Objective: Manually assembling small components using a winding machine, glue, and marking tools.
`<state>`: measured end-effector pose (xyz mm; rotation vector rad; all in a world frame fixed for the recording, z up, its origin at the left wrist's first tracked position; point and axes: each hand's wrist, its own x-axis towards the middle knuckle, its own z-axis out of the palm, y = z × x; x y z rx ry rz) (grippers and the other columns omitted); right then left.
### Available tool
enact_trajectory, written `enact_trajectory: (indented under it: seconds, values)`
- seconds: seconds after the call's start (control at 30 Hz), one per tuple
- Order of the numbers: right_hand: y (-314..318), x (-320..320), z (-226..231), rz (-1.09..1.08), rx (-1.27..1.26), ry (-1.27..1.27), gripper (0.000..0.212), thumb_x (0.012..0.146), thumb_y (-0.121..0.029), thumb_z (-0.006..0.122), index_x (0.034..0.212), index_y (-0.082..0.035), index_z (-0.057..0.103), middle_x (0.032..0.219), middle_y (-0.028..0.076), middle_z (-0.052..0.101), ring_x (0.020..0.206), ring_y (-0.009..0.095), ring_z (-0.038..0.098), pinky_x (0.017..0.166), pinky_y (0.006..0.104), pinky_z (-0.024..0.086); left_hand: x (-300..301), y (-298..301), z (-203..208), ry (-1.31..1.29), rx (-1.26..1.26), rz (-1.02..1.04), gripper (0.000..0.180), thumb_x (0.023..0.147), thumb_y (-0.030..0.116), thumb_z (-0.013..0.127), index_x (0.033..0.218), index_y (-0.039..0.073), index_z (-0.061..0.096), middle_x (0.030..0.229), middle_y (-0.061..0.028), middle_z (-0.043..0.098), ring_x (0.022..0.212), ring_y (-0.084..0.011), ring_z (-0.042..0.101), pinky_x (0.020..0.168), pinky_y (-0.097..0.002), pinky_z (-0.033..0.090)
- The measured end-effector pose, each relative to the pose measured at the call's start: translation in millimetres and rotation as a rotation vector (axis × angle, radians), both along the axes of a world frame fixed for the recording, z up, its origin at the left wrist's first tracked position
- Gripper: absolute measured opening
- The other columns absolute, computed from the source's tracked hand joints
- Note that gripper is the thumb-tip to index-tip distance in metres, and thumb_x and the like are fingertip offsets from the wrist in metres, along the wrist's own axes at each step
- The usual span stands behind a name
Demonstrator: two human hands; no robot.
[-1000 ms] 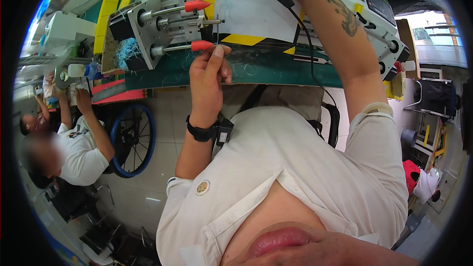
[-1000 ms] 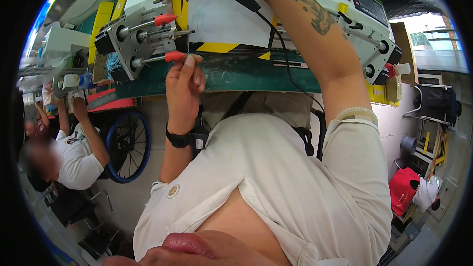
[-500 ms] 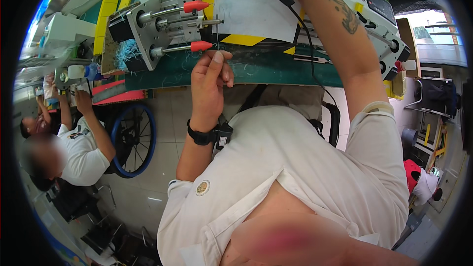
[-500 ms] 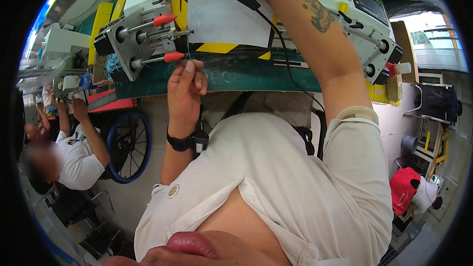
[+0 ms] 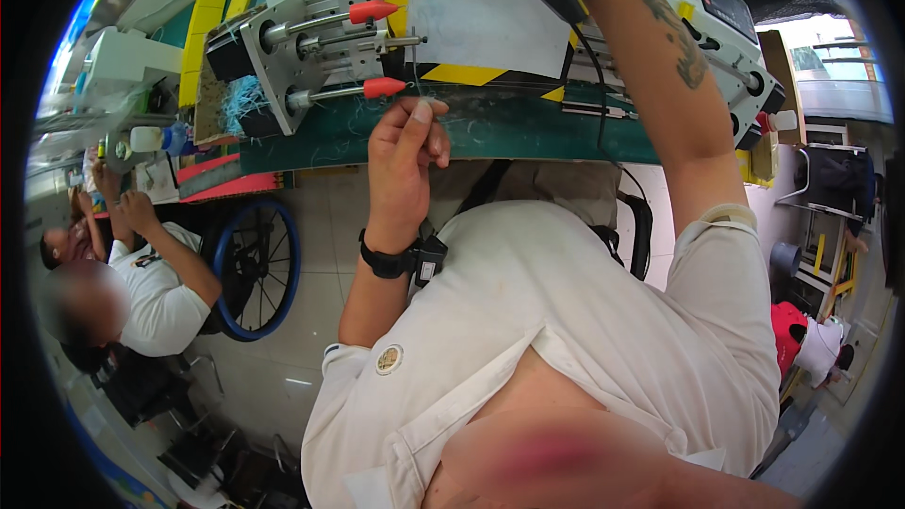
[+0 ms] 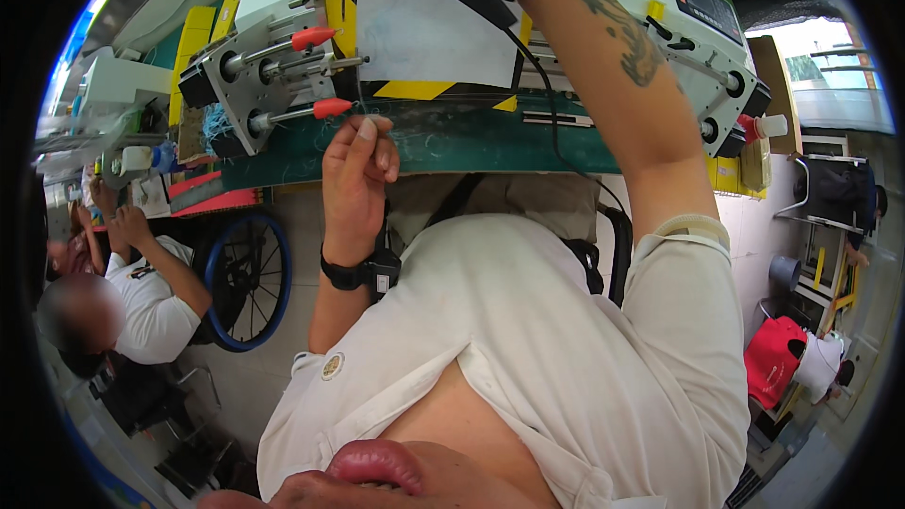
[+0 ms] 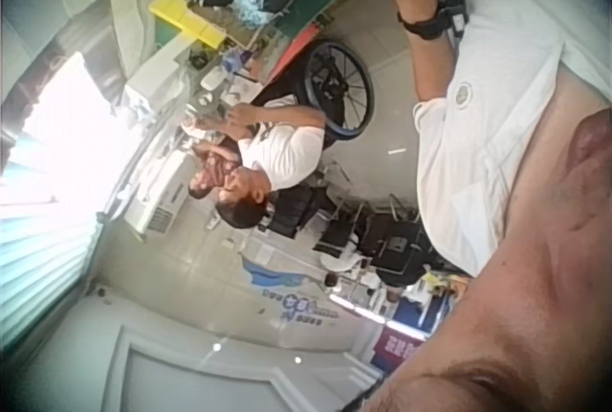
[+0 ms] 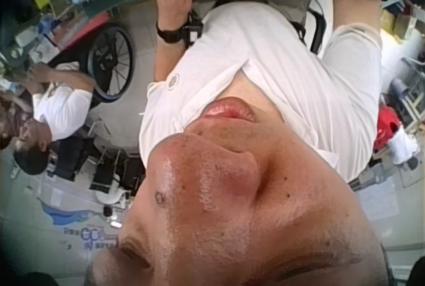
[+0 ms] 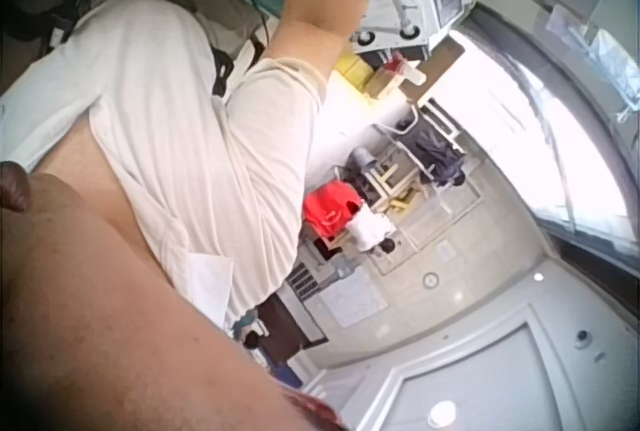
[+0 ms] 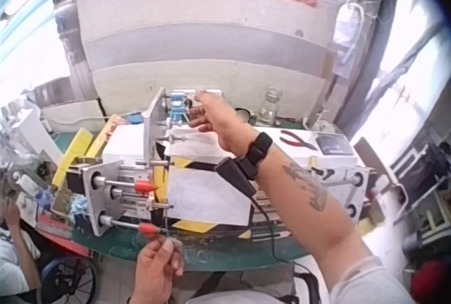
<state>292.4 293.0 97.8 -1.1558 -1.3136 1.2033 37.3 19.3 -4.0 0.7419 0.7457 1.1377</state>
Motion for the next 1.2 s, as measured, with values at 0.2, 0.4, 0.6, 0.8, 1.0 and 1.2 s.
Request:
enact_trajectory:
  seconds: [0.2, 0.4, 0.6, 0.8, 1.0, 1.2]
  values:
    - [-124, 10, 51, -0.231, 0.181, 0.136, 0.052, 0.121, -0.045, 0.056, 0.152, -0.004, 0.064, 0.129, 0.006, 0.069, 0.115, 0.017, 0.063, 0.103, 0.0351, 0.047, -11, -14, -12, 0.082, -0.034, -0.028, 0.024, 0.119, 0.026, 0.067, 0.119, 0.003, 0.075, 0.079, 0.0012, 0.061, 0.070, -0.0084, 0.057, 0.065, -0.0267, 0.046]
    - [-253, 2, 37, 0.233, 0.375, -0.033, 0.033, 0.117, -0.025, 0.062, 0.135, -0.001, 0.076, 0.115, 0.008, 0.078, 0.104, 0.021, 0.071, 0.099, 0.0359, 0.057, -28, -28, 5, 0.423, -0.165, -0.372, 0.019, 0.117, 0.019, 0.068, 0.125, 0.003, 0.076, 0.087, 0.0012, 0.070, 0.074, -0.0072, 0.065, 0.063, -0.0236, 0.050]
    - [-291, -49, -33, 0.552, 0.072, -0.033, 0.045, 0.114, -0.016, 0.058, 0.154, 0.002, 0.066, 0.108, 0.006, 0.071, 0.099, 0.015, 0.070, 0.089, 0.0314, 0.056, -35, -45, -3, 0.501, -0.064, -0.432, 0.019, 0.117, 0.019, 0.067, 0.129, 0.007, 0.076, 0.089, 0.0018, 0.074, 0.069, -0.0055, 0.067, 0.061, -0.0215, 0.047]
    - [-279, -54, -73, 0.512, -0.330, 0.266, 0.065, 0.111, -0.019, 0.059, 0.174, -0.006, 0.050, 0.104, 0.002, 0.068, 0.084, 0.008, 0.057, 0.075, 0.0255, 0.047, -42, -42, 23, 0.574, -0.007, -0.390, 0.021, 0.118, 0.021, 0.067, 0.128, 0.006, 0.077, 0.090, -0.0003, 0.075, 0.069, -0.0049, 0.064, 0.063, -0.0218, 0.047]
    - [-271, -49, -86, 0.397, -0.348, 0.595, 0.082, 0.105, -0.026, 0.069, 0.180, -0.008, 0.040, 0.104, 0.000, 0.060, 0.079, 0.008, 0.048, 0.070, 0.0226, 0.039, -39, -38, 61, 0.582, 0.138, -0.195, 0.023, 0.118, 0.022, 0.065, 0.125, 0.004, 0.078, 0.082, 0.0031, 0.067, 0.069, -0.0016, 0.054, 0.062, -0.0198, 0.041]
    - [-269, -48, -86, 0.469, -0.346, 0.801, 0.081, 0.106, -0.022, 0.071, 0.180, -0.010, 0.040, 0.105, -0.001, 0.061, 0.080, 0.009, 0.050, 0.069, 0.0237, 0.040, -24, -18, 76, 0.800, 0.328, 0.103, 0.019, 0.116, 0.016, 0.069, 0.118, 0.001, 0.079, 0.085, 0.0032, 0.068, 0.074, -0.0028, 0.057, 0.066, -0.0217, 0.044]
